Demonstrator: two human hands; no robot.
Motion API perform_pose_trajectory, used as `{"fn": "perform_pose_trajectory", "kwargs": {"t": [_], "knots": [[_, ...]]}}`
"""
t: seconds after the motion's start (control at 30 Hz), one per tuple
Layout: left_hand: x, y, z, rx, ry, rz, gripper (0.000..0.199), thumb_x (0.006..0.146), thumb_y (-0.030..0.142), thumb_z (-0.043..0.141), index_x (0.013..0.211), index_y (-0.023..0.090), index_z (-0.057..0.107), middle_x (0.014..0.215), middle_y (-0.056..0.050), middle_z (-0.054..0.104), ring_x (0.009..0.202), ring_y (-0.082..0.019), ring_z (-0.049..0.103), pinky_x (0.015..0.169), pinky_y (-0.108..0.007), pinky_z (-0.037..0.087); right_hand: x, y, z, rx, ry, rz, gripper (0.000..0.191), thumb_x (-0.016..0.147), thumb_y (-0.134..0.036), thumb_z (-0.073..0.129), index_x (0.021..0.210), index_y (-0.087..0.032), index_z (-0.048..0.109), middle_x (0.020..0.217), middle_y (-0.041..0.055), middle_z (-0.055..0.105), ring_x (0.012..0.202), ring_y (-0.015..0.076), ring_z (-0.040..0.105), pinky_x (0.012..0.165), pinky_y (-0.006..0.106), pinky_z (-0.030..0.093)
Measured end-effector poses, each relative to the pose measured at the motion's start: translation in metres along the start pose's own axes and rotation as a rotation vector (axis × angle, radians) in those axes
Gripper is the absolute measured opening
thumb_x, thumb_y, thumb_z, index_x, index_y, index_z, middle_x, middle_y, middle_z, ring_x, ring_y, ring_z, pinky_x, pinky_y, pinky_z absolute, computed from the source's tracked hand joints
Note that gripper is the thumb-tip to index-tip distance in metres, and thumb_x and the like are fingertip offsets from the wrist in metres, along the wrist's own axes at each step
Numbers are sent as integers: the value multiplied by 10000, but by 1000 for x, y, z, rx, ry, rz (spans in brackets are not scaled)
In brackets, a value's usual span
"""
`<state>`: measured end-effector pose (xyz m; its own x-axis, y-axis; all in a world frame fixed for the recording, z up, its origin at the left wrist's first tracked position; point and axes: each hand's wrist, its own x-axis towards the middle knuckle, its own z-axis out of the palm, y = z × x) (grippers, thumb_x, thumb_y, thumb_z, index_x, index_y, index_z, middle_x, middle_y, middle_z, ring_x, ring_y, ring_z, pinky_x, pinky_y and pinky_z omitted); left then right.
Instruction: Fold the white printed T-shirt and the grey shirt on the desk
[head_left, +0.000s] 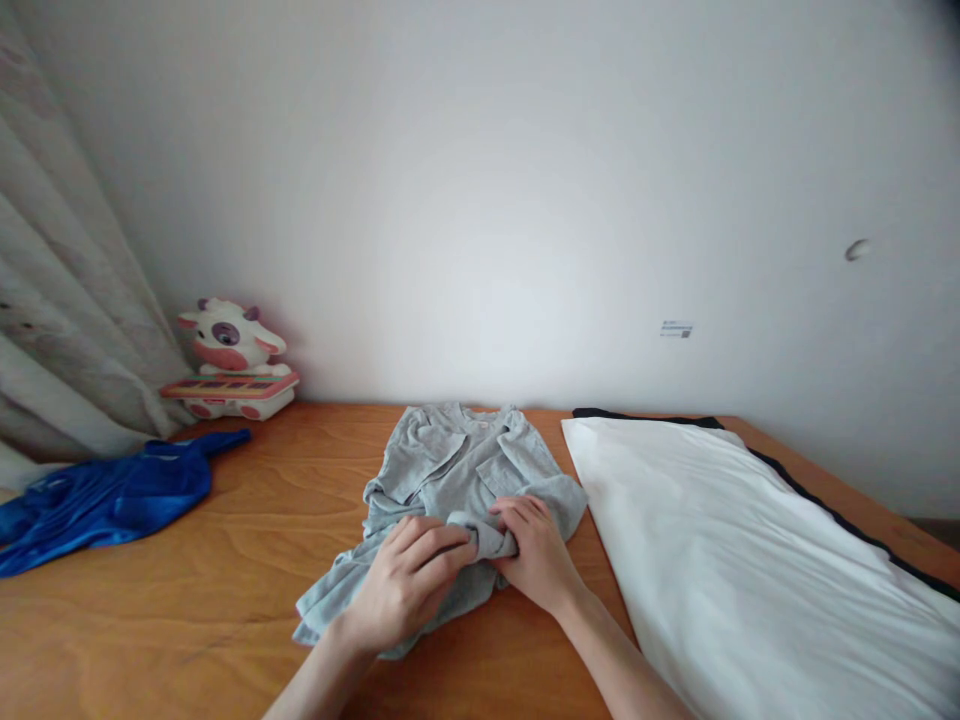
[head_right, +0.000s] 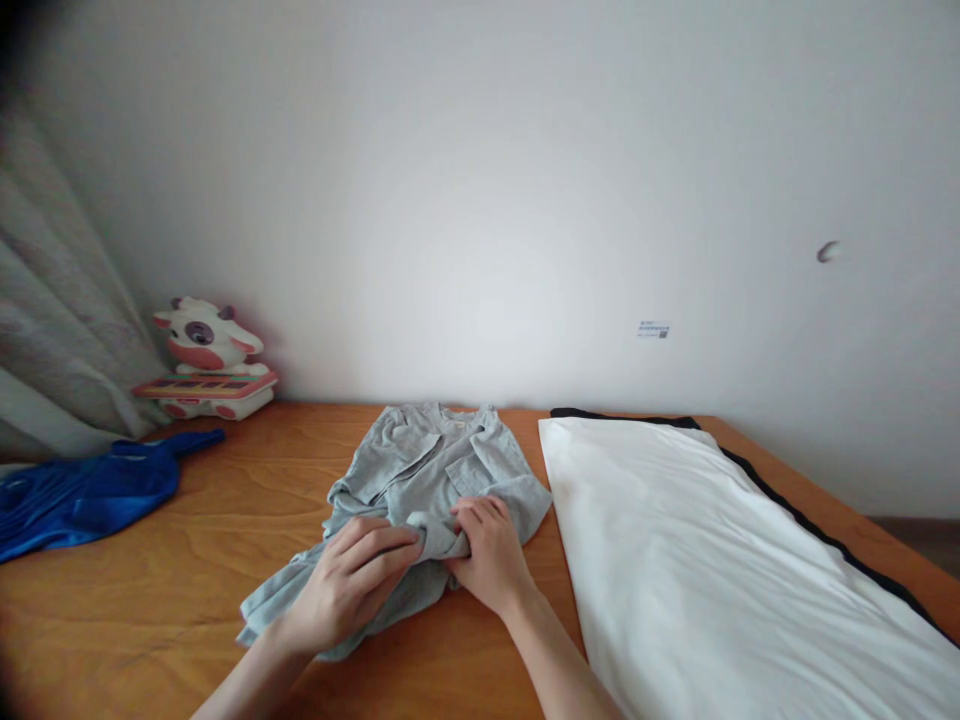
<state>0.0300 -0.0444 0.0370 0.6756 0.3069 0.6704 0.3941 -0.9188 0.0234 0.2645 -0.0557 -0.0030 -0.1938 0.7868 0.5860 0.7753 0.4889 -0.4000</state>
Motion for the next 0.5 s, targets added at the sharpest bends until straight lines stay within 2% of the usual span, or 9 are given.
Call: {"fn": "perform_pose_trajectory", "kwargs": {"t": [0.07,0.13,0.2,0.27,0.33,0.4,0.5], "knots": [[2,3,5,-14,-28,-99,348,957,255,589,1302,292,597,1220,-76,709,1079,-233,655,948,-389,524,-1,2,1,1,8,10,157,746,-96,606,797,-241,579,817,27,714,847,238,669,911,399,480],[2,1,10,-28,-80,-236,537,877,401,691,1377,279,539,1333,-117,647,1196,-295,613,1019,-465,499,-1,4,1,17,80,7,129,769,-117,566,758,-245,560,723,27,682,751,237,649,817,373,496],[-2,-5,16,-46,-173,-358,790,745,495,789,1441,281,482,1417,-133,589,1281,-348,560,1070,-518,462,-1,5,0,83,197,29,72,832,-194,546,798,-248,579,770,55,694,766,252,651,755,365,502],[-7,-13,19,-53,-269,-447,871,653,498,842,1428,288,502,1438,-127,579,1306,-371,541,1093,-533,442,-1,8,-2,179,317,99,88,873,-276,535,909,-250,611,901,91,717,864,276,667,768,377,514],[-11,-19,19,-38,-329,-504,731,674,457,820,1341,277,583,1427,-122,596,1300,-370,552,1094,-527,440,-2,10,-3,269,384,194,132,881,-325,527,954,-254,611,955,106,717,911,287,667,785,384,521],[-13,-24,18,-11,-340,-550,535,743,377,745,1253,257,636,1409,-120,615,1285,-352,572,1086,-510,445,-2,13,-4,340,405,282,123,879,-357,515,886,-260,590,860,88,705,834,278,656,743,372,517],[-12,-29,11,12,-335,-617,502,717,219,668,1218,244,645,1373,-106,647,1250,-321,605,1073,-464,457,-1,16,-7,411,459,398,146,864,-398,516,814,-265,549,753,54,665,739,254,616,689,352,498]]}}
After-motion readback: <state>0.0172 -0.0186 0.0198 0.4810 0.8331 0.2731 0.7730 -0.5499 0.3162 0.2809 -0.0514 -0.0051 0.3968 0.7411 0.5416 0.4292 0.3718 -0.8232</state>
